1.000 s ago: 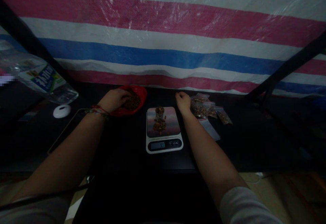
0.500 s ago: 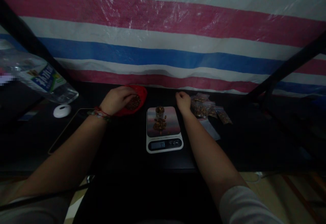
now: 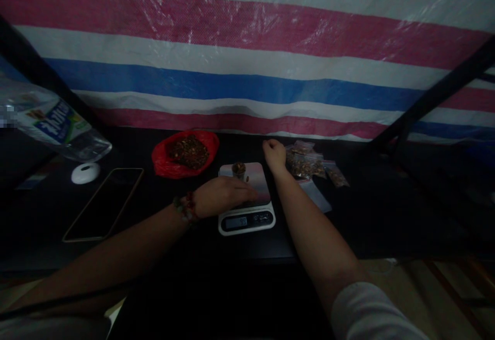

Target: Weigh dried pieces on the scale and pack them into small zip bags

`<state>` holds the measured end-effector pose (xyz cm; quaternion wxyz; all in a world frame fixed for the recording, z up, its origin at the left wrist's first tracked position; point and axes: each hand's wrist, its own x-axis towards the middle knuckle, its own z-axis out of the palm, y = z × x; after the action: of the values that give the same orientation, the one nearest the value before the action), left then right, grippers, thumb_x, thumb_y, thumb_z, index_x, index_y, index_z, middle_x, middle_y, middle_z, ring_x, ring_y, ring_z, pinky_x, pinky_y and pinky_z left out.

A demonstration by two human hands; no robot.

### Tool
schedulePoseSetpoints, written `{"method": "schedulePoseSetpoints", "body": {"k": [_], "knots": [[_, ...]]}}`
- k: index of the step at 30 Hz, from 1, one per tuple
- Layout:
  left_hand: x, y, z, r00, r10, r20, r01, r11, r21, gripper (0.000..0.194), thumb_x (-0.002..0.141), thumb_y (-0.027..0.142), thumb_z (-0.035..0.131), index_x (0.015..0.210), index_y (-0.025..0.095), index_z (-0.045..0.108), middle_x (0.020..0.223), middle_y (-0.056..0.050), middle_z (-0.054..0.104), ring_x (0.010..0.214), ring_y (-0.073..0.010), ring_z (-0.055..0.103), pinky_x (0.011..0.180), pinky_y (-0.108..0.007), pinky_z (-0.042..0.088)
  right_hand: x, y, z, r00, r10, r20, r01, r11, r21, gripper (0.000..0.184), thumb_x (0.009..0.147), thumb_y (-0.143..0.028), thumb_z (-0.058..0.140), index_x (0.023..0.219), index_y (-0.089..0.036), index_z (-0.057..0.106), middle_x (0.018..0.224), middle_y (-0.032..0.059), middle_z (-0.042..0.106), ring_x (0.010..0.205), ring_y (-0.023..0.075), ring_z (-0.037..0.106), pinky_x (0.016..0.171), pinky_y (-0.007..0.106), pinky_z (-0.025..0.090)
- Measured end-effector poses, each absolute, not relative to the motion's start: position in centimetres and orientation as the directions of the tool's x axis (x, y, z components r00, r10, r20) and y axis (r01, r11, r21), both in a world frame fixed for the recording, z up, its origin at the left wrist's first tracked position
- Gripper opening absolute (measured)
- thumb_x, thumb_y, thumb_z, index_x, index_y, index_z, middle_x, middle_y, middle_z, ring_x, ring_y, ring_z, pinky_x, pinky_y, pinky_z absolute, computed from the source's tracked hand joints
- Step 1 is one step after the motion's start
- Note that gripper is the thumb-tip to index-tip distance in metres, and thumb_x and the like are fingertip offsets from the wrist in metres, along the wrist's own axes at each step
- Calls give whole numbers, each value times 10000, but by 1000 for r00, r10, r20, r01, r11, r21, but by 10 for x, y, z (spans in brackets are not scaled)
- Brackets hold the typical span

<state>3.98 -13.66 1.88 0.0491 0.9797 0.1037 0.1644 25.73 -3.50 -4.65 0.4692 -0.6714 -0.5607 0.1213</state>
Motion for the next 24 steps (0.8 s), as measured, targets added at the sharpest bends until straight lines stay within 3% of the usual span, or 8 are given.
{"method": "schedulePoseSetpoints", "body": {"k": [5, 9, 14, 24], "knots": [[37, -136, 20, 906, 231, 356, 226, -973, 57, 218, 909, 156, 484, 1085, 177, 612, 1101, -54, 686, 993, -129, 640, 852, -229, 508, 258, -35, -46, 333, 875, 351, 634, 67, -770, 311, 817, -361, 440, 597, -178, 563, 555, -19, 495, 588, 133, 440, 594, 253, 291], [29, -134, 27, 873, 258, 414, 263, -964, 45, 201, 915, 250, 495, 1029, 199, 652, 936, -37, 703, 863, -118, 645, 771, -217, 500, 258, -36, -45, 332, 877, 348, 638, 63, -768, 317, 817, -369, 441, 584, -181, 547, 543, -22, 479, 590, 135, 440, 588, 254, 281], [24, -132, 31, 935, 189, 300, 161, -980, 116, 199, 910, 294, 498, 902, 216, 681, 800, -10, 682, 714, -95, 617, 664, -195, 446, 257, -37, -44, 335, 881, 336, 640, 49, -766, 315, 821, -376, 444, 601, -181, 556, 551, -23, 485, 591, 134, 434, 589, 252, 283], [31, -132, 22, 960, 222, 168, 200, -970, 138, 176, 909, 319, 499, 908, 246, 659, 853, 22, 676, 741, -96, 614, 643, -209, 419, 257, -38, -42, 332, 877, 347, 636, 64, -769, 303, 814, -351, 441, 582, -181, 537, 551, -24, 474, 578, 129, 423, 573, 255, 264]]}}
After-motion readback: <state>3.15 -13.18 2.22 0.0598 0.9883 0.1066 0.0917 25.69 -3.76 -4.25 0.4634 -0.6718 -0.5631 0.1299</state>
